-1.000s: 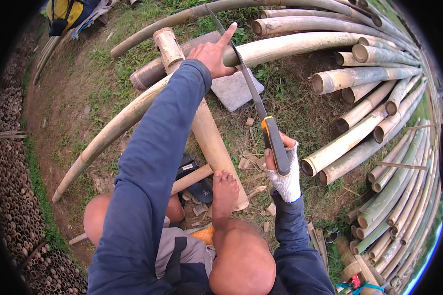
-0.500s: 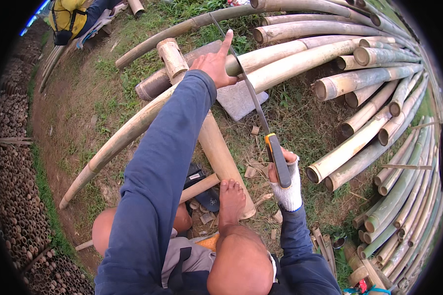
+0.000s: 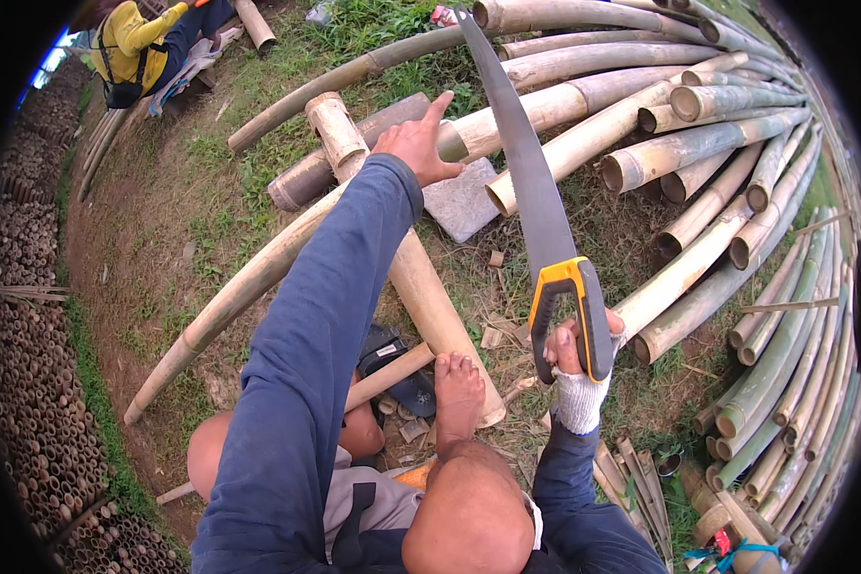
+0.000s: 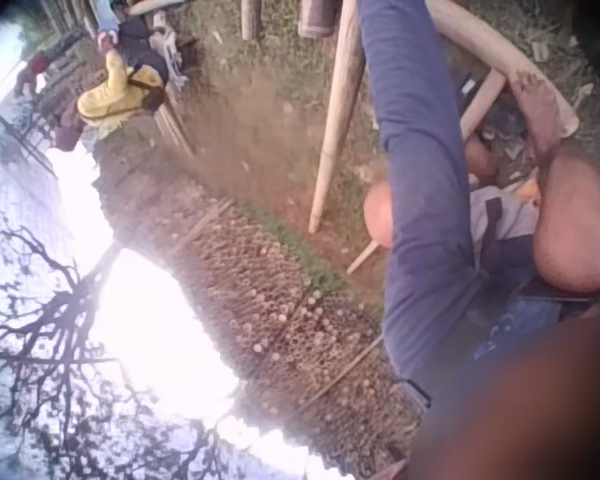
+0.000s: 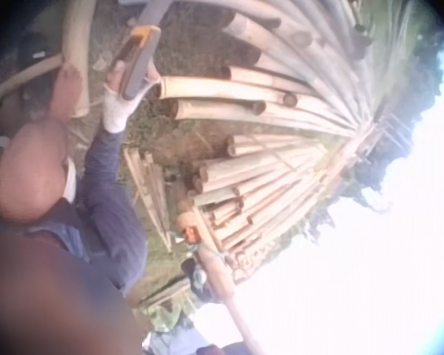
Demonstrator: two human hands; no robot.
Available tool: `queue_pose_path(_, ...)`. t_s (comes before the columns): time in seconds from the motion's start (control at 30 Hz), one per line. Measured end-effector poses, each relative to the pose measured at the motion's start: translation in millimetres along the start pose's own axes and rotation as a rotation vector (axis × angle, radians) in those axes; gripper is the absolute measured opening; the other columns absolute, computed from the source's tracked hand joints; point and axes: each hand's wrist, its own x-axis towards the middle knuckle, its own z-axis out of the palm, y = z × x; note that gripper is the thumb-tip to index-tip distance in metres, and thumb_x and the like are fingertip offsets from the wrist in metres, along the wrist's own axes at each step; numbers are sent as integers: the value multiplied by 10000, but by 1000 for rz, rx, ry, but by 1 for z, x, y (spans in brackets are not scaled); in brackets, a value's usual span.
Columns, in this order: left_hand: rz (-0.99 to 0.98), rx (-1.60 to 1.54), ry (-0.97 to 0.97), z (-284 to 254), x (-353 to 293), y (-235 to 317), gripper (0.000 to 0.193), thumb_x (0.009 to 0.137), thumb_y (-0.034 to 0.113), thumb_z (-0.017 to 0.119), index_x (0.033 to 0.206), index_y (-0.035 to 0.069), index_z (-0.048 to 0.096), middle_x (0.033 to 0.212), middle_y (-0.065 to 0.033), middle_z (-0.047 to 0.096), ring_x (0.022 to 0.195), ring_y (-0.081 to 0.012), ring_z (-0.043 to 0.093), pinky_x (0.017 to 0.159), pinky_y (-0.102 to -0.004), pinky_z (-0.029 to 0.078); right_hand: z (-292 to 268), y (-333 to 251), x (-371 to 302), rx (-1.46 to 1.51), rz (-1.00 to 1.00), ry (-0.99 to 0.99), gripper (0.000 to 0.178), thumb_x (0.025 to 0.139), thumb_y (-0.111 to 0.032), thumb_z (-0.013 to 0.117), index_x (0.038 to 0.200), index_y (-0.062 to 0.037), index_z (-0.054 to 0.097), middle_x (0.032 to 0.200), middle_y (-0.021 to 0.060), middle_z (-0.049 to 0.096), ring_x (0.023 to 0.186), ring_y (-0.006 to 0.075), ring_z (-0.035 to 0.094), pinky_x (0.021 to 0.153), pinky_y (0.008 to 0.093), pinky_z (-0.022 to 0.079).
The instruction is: The person sits on the ground and uses a hand saw to cut bamboo poles to length. They position each pole on a makeshift support, saw through it, and then move the cut pieces aside. The person repeats this process with multiple bamboo poles.
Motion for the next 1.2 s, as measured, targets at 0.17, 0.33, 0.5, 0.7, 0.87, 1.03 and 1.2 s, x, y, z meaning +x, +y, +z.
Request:
queue_pose_path(0.17, 56, -64, -23, 0, -5, -2, 951, 754, 495, 885, 1563, 280, 433, 1209, -220, 760, 1130, -459, 722, 1020, -534, 547, -67, -48, -75, 316, 11, 92, 381, 1004, -101, 716, 1298, -81, 473, 818, 29, 546, 649, 156, 565, 614, 347, 524)
queue_pose_path(0.33, 16, -102, 70, -1, -23, 3, 1039, 732, 516, 895, 1599, 236, 396, 1254, -228, 748, 1149, -443, 722, 1033, -526, 550, -144, -67, -179, 538, 401, -21, 285, 1029, -275, 723, 954, -102, 510, 650, -23, 424, 606, 111, 452, 648, 289, 421)
queue_pose_path(0.5, -35, 56, 60, 22, -54, 10, 1074, 736, 509, 912, 1581, 91, 397, 1266, -220, 722, 1165, -405, 709, 1010, -513, 561, -154, -33, -265, 811, 575, 161, 235, 1048, -250, 681, 976, -84, 532, 769, 0, 481, 648, 114, 495, 651, 302, 437)
queue_pose_path(0.7, -76, -14, -47, 88, -85, 37, 1066, 689, 443, 970, 1516, 33, 437, 1279, -210, 691, 1193, -380, 681, 994, -496, 560, -186, 36, -297, 873, 659, 293, 216, 1054, -238, 687, 988, -56, 590, 761, 6, 488, 699, 122, 511, 710, 307, 460)
queue_pose_path(0.87, -103, -92, -91, 115, -95, 45, 1178, 638, 470, 1001, 1566, 40, 417, 1372, -222, 647, 1286, -406, 619, 1100, -525, 482, -206, 99, -309, 385, 802, 667, 188, 1033, -253, 729, 1025, -89, 637, 815, 69, 637, 757, 227, 649, 752, 425, 587)
queue_pose_path(1.03, 73, -306, 203, 112, -83, 56, 1233, 780, 653, 877, 1628, -52, 327, 1432, -274, 614, 1354, -419, 585, 1184, -491, 430, -205, 134, -313, 185, 976, 681, 245, 1011, -222, 749, 1214, -94, 698, 905, 34, 706, 759, 198, 693, 711, 368, 586)
queue_pose_path(1.2, -246, -748, 211, 117, -56, 80, 937, 837, 582, 856, 1457, -65, 582, 1147, -252, 779, 1054, -364, 772, 967, -437, 587, -187, 155, -319, 68, 1118, 656, 324, 994, -274, 764, 1250, -83, 710, 1026, 56, 752, 874, 213, 726, 752, 376, 585)
